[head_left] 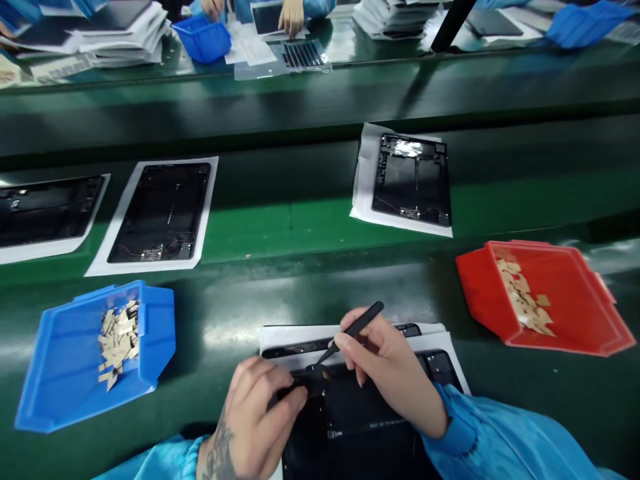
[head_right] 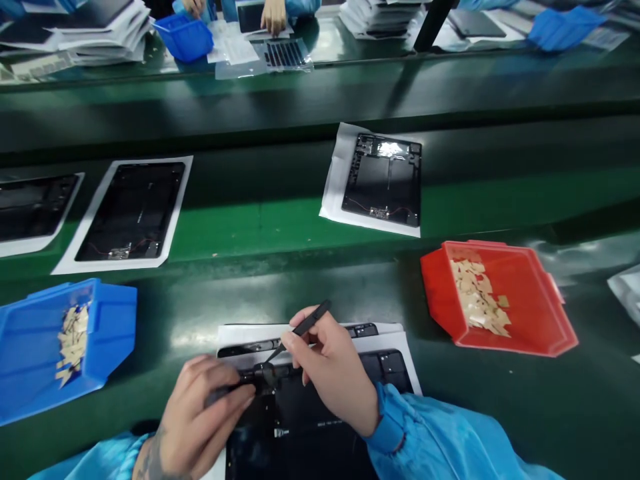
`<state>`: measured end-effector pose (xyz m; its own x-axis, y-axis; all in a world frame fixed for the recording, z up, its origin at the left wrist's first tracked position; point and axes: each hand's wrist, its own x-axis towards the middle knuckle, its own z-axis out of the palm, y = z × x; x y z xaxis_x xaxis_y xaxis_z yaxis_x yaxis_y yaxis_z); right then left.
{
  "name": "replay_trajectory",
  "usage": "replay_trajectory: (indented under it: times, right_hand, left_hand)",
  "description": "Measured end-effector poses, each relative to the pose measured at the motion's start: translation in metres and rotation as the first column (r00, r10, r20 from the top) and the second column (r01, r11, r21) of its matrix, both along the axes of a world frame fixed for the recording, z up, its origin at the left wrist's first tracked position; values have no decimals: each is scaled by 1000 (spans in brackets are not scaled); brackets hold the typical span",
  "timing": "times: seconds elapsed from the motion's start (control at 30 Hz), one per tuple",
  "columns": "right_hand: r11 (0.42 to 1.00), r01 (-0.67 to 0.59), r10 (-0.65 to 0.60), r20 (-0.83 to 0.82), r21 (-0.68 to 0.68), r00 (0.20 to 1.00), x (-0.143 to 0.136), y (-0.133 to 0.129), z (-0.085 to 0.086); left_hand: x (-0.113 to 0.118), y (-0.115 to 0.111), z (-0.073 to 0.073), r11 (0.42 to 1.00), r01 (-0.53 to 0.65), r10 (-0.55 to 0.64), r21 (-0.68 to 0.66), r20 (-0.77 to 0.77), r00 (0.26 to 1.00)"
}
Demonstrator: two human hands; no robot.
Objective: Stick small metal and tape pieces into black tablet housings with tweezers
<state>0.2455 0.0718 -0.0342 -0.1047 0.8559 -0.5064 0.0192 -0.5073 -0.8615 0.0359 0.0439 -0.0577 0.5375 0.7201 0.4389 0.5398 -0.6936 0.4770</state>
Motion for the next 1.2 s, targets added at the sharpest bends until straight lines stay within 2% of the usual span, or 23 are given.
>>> replay_trajectory:
  times: [0.07, 0.13, 0.23, 0.33, 0.4, 0.67, 1.2]
  right_hand:
    - [1000, 0, 0, 0, -15, 1000, -3, -2, 1]
    - [1000, -13, 13, -2, -19, 1000, -5, -4, 2]
    - [999, -42, 41, 37, 5, 998, -6, -7, 0]
    - [992, -92, 78, 157, 89, 985, -6, -12, -4]
    - [980, -137, 101, 231, 146, 968, -5, -14, -7]
    - [954, -223, 151, 327, 198, 933, -7, -10, -6]
    - [938, -263, 160, 390, 228, 907, -10, -8, -5]
  left_hand:
    - [1, -2, 1, 979, 16, -7, 205, -46, 999]
    - [2, -4, 2, 950, 88, -51, 299, -128, 991]
    - [3, -5, 4, 957, 187, -146, 224, -186, 972]
    - [0, -7, 3, 974, 199, -177, 104, -192, 965]
    - [-2, -9, 1, 978, 196, -176, 70, -219, 960]
    - [-1, -8, 0, 975, 222, -209, 30, -238, 949]
    - [-1, -5, -2, 972, 235, -232, -12, -201, 952]
